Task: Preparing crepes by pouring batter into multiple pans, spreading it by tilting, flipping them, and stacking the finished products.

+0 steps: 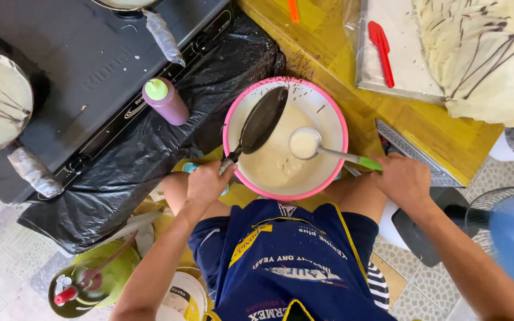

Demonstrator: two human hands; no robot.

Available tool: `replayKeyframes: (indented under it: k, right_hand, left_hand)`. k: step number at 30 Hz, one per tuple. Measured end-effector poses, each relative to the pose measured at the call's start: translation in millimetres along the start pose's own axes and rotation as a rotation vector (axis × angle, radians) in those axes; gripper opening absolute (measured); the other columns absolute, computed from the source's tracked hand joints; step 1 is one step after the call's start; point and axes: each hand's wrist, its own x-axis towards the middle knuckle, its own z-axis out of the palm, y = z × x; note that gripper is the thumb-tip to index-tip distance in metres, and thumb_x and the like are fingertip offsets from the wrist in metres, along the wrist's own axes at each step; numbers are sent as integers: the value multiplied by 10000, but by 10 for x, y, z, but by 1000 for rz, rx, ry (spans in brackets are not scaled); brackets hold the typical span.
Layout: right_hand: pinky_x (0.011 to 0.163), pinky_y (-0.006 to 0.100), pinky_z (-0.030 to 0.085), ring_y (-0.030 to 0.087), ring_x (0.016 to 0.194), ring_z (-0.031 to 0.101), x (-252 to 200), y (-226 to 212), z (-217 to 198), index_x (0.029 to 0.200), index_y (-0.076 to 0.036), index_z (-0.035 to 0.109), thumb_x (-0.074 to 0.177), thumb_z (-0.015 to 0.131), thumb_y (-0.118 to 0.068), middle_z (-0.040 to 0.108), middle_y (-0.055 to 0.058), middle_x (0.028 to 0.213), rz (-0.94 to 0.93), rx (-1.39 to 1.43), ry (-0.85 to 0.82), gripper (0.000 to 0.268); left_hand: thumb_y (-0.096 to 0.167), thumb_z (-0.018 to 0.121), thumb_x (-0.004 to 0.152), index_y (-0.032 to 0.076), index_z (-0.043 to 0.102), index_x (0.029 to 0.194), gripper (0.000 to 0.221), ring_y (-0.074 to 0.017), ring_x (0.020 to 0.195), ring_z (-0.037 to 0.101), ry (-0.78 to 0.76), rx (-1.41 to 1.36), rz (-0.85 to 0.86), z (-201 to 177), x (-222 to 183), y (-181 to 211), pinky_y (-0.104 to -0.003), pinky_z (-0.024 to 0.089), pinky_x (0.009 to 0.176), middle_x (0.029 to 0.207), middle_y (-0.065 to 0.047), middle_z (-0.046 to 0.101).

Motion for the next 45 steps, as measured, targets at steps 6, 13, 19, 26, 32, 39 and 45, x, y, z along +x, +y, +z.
replayKeyframes:
  k: [6,13,19,26,32,39,45]
  right_hand:
    - [632,344,573,211,691,719,68,-140,124,1201,-420,722,815,693,-499,654,-30,835,-12,25,256,395]
    - [605,262,533,140,643,606,369,-444,172,1155,-457,762,747,725,-357,548,-59,782,7,-73,645,422]
    - [613,256,535,140,705,635,601,-423,112,1187,-421,773,736,784,-340,576,-67,806,50,-69,708,459]
    - [589,256,532,145,653,618,585,-516,-276,1180,-382,786,737,792,-299,573,-55,792,17,-43,738,451]
    - [581,234,502,112,628,574,320,-501,-310,1204,-404,780,783,768,-280,570,-70,822,22,-131,737,439]
    - [582,290,557,159,637,634,146,-616,-195,1246,-414,759,783,742,-336,597,-50,823,115,-16,585,470]
    - [630,386,599,257,626,707,139,-385,-26,1302,-336,758,901,685,-378,696,15,890,301,142,338,410]
  left_hand:
    - [452,740,900,9,739,810,452,-214,344,596,-327,-1017,-380,-8,-11,329,-321,479,292,556,-166,668]
    - [434,739,920,-63,719,869,500,-198,350,581,-267,-1170,-423,-400,33,648,-293,485,303,549,-177,624]
    - [386,708,938,-73,685,847,468,-202,350,541,-172,-1260,-500,-554,-42,599,-306,428,294,550,-176,595]
    - [463,675,976,-30,629,889,503,-159,348,498,-222,-1754,-476,476,-264,629,-259,420,314,564,-103,527]
    - [278,702,987,-24,645,876,327,-220,349,575,-38,-1785,-293,942,-10,983,-301,487,330,547,-150,590]
    - [437,691,981,-3,643,900,451,-146,371,537,-433,-1585,-420,75,186,1411,-269,447,314,579,-87,580]
    - [388,771,895,-40,676,870,439,-176,364,546,-654,-1215,-385,-286,264,1299,-289,436,293,568,-126,585]
